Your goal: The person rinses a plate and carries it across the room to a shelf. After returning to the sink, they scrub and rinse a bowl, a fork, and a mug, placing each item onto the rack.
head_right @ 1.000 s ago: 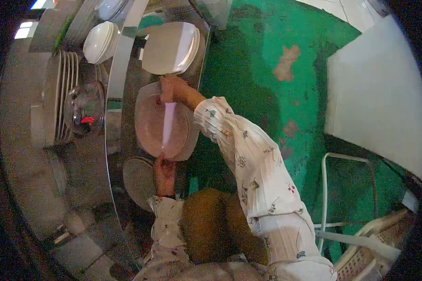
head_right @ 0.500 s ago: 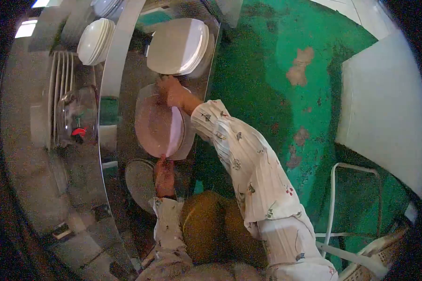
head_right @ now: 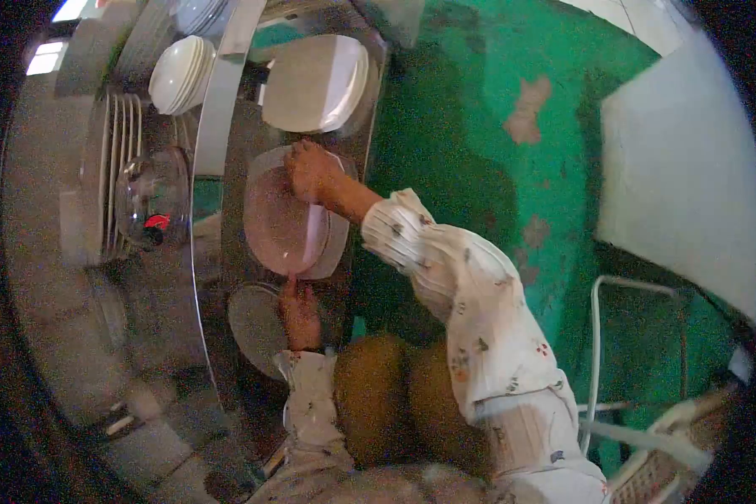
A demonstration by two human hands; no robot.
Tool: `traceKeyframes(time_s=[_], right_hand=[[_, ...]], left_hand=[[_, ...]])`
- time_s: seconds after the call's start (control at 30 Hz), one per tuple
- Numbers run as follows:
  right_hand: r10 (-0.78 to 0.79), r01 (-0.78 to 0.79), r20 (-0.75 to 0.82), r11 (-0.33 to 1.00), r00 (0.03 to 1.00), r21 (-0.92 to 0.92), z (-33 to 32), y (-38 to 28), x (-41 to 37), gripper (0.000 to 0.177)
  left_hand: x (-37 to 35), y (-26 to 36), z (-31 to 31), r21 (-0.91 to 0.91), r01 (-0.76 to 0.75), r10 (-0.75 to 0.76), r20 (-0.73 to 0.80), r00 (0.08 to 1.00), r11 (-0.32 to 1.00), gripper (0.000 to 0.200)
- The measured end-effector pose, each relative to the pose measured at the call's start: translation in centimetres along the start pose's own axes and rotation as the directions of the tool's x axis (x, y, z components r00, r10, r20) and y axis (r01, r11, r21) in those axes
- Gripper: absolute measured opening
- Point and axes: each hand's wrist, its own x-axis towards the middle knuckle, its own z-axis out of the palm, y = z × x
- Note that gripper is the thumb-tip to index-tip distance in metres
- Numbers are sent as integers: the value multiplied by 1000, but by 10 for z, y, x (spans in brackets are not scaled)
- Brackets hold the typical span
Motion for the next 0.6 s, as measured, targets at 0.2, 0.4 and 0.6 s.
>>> traceKeyframes(time_s=[0.2,0.4,0.6], right_hand=[[451,-367,-142,842,881,395,-29,-19,-97,25],[833,-798,156,429,531,424,-57,-92,-247,28],[970,-934,161,118,180,337,-110,-231,-366,20]], left_hand=[[-54,20,22,240,-2,-36,153,988,971,57],[-183,41,25,452,-30,-181,418,890,892,42],[-298,41,-28,721,-226,-359,560,747,655,34]])
